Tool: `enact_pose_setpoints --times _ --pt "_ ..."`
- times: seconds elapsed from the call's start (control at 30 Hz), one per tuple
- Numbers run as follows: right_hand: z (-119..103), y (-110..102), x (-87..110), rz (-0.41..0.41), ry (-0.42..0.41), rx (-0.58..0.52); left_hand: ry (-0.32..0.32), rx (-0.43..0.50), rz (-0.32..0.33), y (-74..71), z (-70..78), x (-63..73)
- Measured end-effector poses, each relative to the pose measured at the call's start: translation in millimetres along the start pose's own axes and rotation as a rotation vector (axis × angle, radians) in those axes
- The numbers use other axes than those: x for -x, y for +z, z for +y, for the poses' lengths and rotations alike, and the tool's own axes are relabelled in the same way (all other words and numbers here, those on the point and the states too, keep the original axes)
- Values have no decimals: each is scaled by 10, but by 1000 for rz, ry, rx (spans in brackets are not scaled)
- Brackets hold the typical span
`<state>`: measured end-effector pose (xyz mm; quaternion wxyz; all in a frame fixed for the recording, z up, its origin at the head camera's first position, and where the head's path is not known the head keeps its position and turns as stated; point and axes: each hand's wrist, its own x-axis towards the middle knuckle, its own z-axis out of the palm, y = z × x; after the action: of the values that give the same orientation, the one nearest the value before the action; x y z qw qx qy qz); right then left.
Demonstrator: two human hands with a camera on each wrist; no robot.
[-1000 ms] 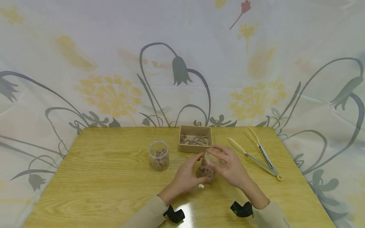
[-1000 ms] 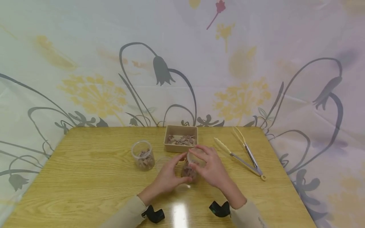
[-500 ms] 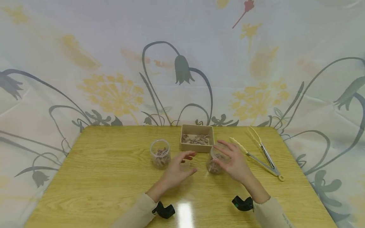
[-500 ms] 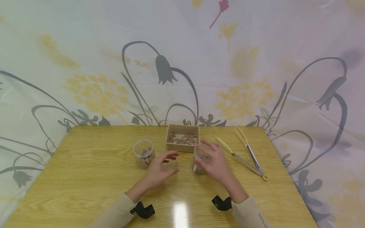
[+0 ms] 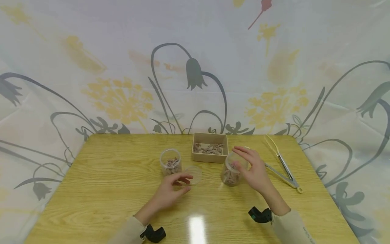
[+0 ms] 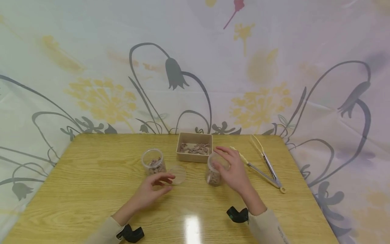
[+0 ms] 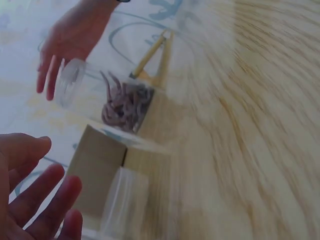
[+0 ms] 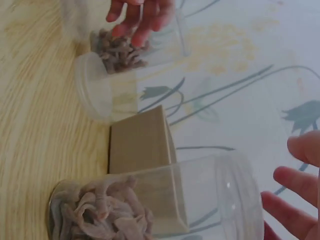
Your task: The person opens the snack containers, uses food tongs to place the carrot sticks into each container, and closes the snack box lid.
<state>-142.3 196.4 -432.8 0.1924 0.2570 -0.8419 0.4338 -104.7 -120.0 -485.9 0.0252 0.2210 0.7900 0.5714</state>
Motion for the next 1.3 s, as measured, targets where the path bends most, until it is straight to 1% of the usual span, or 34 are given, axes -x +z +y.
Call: enact_pose_setpoints --times 0.07,0.13,0.23,0.33,0.4,0.47,0.57,0.63,0.73,0.87,0.9,0.97,1.07,1.1,1.13,1.2,1.3 --pt "-32 4 -19 19 -13 3 12 -6 12 -64 -40 47" --pt "-51 28 -34 33 -40 13 11 -20 23 -129 -89 99" --pt "-90 89 -59 54 -116 57 11 -39 41 -217 -155 162" --pt "-145 164 -69 78 -187 88 -24 -73 74 -305 -189 209" --pt "-187 221 -69 88 -227 107 -55 -89 111 -366 -193 231" --pt "-224 283 -66 92 -249 110 -91 -107 159 -428 -202 250" --pt "-269 382 -60 86 -283 105 -131 -113 249 -504 -224 262" --pt "-285 452 -47 79 -298 92 -148 -120 302 -536 -241 260" --pt "-302 555 -19 78 -319 95 -162 -145 357 -547 -257 245" --pt "-309 692 30 89 -347 93 -181 -171 390 -529 -280 221" --pt "-306 726 42 90 -352 89 -194 -165 391 -523 -218 216" --pt "-292 791 73 75 -343 60 -205 -143 388 -526 -237 200" --pt "-277 884 120 22 -276 12 -212 -102 369 -536 -261 166" --pt "-270 922 135 0 -243 -2 -209 -92 359 -542 -268 154" --pt "-264 962 149 -23 -205 -23 -200 -84 353 -548 -344 140" --pt "-253 1042 170 -61 -125 -55 -184 -72 336 -552 -357 117" --pt "-218 1164 188 -93 -18 -108 -159 -61 310 -556 -379 75"
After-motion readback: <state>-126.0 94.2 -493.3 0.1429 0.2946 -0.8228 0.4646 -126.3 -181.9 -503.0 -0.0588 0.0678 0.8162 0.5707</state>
